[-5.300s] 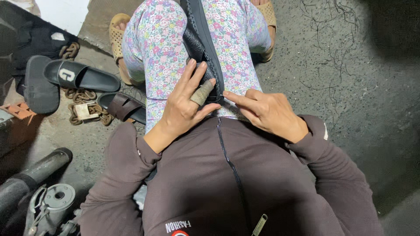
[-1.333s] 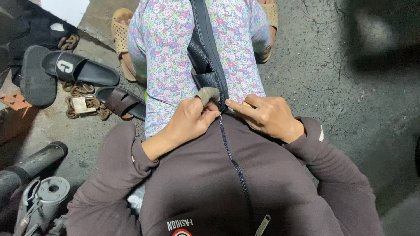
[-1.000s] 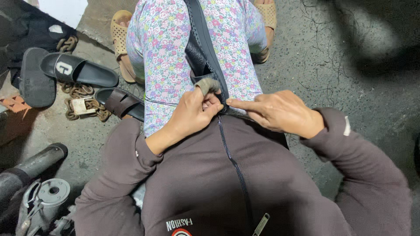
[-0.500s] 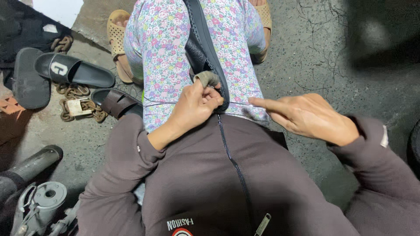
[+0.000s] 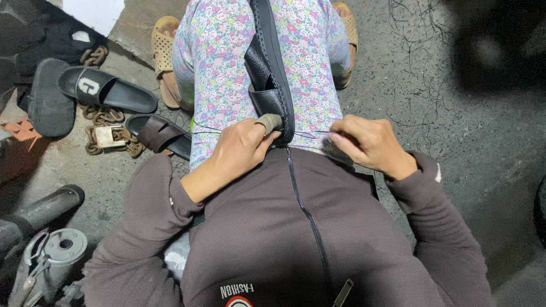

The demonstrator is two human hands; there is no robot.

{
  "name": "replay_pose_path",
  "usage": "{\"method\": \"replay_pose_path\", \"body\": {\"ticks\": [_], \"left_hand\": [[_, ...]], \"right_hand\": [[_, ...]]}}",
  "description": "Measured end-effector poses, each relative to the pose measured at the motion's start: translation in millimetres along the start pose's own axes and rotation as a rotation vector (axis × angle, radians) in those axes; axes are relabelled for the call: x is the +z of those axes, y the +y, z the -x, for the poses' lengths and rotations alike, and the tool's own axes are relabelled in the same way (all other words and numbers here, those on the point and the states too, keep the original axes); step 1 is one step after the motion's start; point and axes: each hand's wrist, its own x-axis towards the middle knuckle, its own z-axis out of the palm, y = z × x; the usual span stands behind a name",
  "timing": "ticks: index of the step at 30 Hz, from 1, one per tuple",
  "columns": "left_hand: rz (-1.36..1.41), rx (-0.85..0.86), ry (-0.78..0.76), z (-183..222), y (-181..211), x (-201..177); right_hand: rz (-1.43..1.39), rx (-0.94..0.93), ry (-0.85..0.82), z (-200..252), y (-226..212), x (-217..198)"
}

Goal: The person stitches the upper part of a black sandal to its sole using a needle and thread, pulling the thread tight by hand.

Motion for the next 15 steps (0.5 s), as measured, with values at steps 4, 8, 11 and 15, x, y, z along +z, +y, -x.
{"method": "replay_pose_path", "body": {"ticks": [4, 8, 11, 15], "left_hand": [[-0.143, 0.113, -0.052, -1, -2, -11], [-0.249, 0.206, -0.045, 0, -11, -2], [-0.231, 0.231, -0.028, 7, -13, 4], [-0.185, 0.195, 0.007, 6, -10, 9]], "right_hand": [[-0.081, -0.117, 0.086, -29, -25, 5], [-0.496, -0.287, 0.169, -50, -36, 27], [-0.662, -0.366, 0.154, -51, -36, 47], [-0.548, -0.411, 0.146, -33, -32, 50]]}}
